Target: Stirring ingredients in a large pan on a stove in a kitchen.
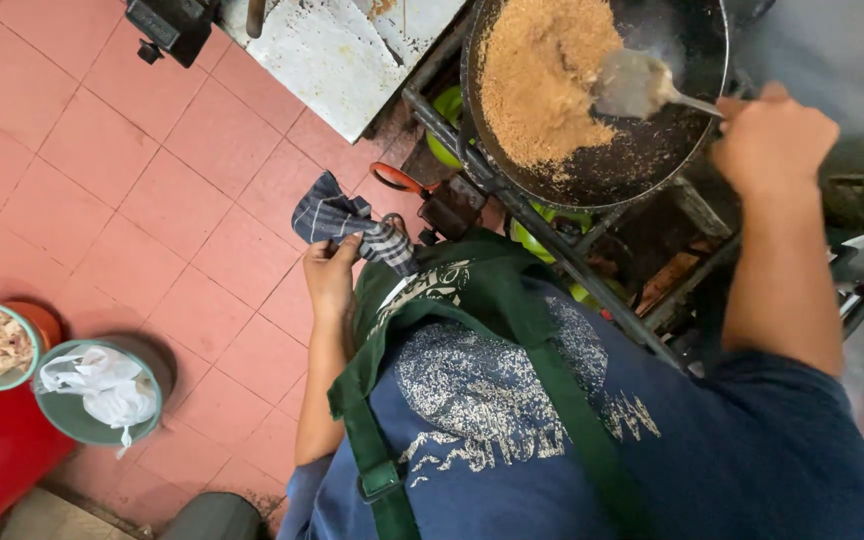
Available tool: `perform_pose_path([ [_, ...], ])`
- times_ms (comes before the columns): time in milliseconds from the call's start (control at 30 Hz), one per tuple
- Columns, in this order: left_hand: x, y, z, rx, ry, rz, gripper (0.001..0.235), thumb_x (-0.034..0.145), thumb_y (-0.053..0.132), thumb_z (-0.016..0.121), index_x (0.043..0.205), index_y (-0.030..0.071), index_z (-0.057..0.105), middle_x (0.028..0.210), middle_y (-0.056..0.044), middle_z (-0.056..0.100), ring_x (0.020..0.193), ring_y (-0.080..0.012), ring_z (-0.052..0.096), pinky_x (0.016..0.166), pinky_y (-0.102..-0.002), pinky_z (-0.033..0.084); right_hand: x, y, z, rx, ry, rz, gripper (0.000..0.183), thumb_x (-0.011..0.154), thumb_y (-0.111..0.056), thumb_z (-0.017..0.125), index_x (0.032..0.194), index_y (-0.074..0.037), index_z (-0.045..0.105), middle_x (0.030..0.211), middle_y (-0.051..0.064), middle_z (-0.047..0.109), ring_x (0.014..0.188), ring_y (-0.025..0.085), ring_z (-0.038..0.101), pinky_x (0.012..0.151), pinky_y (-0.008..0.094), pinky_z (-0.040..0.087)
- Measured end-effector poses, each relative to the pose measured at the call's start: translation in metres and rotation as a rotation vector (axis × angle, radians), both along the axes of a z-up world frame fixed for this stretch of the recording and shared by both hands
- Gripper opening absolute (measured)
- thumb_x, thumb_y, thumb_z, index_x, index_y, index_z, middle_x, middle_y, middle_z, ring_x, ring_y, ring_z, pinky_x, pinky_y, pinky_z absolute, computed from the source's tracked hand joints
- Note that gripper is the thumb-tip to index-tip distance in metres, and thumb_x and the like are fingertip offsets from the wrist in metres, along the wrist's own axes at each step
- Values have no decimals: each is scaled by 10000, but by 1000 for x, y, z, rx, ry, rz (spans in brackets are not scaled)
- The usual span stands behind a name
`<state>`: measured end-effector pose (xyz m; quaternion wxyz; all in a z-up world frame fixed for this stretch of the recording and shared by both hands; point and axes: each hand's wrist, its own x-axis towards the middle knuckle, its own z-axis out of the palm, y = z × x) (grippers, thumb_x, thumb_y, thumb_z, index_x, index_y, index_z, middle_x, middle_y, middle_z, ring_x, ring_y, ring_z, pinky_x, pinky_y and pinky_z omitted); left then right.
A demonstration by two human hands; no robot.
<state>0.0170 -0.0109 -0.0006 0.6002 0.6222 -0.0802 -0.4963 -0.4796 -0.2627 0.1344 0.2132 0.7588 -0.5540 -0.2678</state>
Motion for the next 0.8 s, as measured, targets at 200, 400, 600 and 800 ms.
perform_pose_path([
  [200,8,11,-3,19,-9,53,133,911,11,698,1024,-59,703,894,-100,732,757,-132,670,731,-236,581,-24,5,-19,573,-65,-497,321,971,-382,615,1253,-429,761,1164,-2,812,966,329,789,810,467,630],
  [400,3,3,5,50,-59,7,109,902,20,725,954,-65,682,842,-100,703,723,-126,641,685,-214,544,69,13,-67,422,-839,-580,300,1028,-198,652,1307,-260,742,913,109,746,668,284,597,643,418,482],
  [600,3,11,4,68,-37,32,112,891,-4,718,972,-75,684,869,-110,715,748,-136,651,694,-224,552,30,47,20,624,-384,-481,340,968,-240,604,1260,-280,775,942,154,805,692,389,699,669,459,554],
  [800,-2,6,-4,163,-186,109,199,785,110,861,931,41,744,696,-62,626,614,-127,644,647,-306,618,135,60,-51,680,-715,-413,469,1033,-226,549,1477,-92,616,1170,323,711,1069,483,691,850,589,597],
])
